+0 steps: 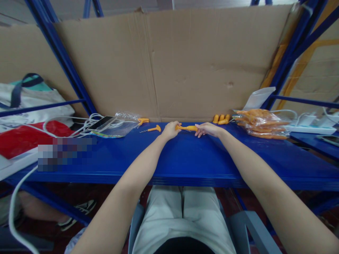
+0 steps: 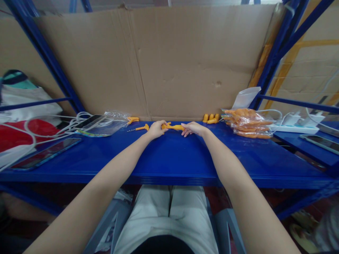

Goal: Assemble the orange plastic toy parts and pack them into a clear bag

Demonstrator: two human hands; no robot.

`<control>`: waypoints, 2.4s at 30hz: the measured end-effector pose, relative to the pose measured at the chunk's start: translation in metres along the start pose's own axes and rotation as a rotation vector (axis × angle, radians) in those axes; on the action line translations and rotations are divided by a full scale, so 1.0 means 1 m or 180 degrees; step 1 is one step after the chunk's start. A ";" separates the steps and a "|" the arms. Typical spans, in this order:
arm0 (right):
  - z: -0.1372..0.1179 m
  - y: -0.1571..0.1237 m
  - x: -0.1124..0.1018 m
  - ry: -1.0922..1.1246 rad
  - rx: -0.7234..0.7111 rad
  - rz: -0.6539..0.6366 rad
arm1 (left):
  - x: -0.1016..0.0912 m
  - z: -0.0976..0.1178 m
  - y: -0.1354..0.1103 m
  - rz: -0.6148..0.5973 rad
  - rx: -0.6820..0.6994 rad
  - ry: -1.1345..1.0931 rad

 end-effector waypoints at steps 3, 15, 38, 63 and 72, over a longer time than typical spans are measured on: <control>0.001 0.001 0.001 0.0178 0.0104 -0.0044 | 0.000 0.002 0.000 0.0000 0.0045 0.0018; 0.004 0.005 0.004 0.0390 0.0250 -0.0115 | 0.002 0.000 0.000 -0.0007 0.0064 0.0042; 0.001 0.003 0.001 0.0195 0.0169 0.0137 | 0.004 -0.002 0.002 0.0043 0.0069 0.0029; 0.032 0.010 -0.046 -0.1630 0.0531 0.1305 | 0.026 -0.020 -0.010 -0.1345 -0.0762 0.0826; -0.003 -0.002 -0.020 -0.3233 -0.0169 0.1685 | 0.039 0.004 -0.009 -0.1363 -0.0158 0.0476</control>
Point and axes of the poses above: each hand's wrist, its own y-axis towards the middle knuckle, its own x-axis out of the palm, z = x × y, the point moved 6 cm from there along y, towards the middle knuckle, and after that the axes turned 8 degrees about -y, right-handed, at the moved point
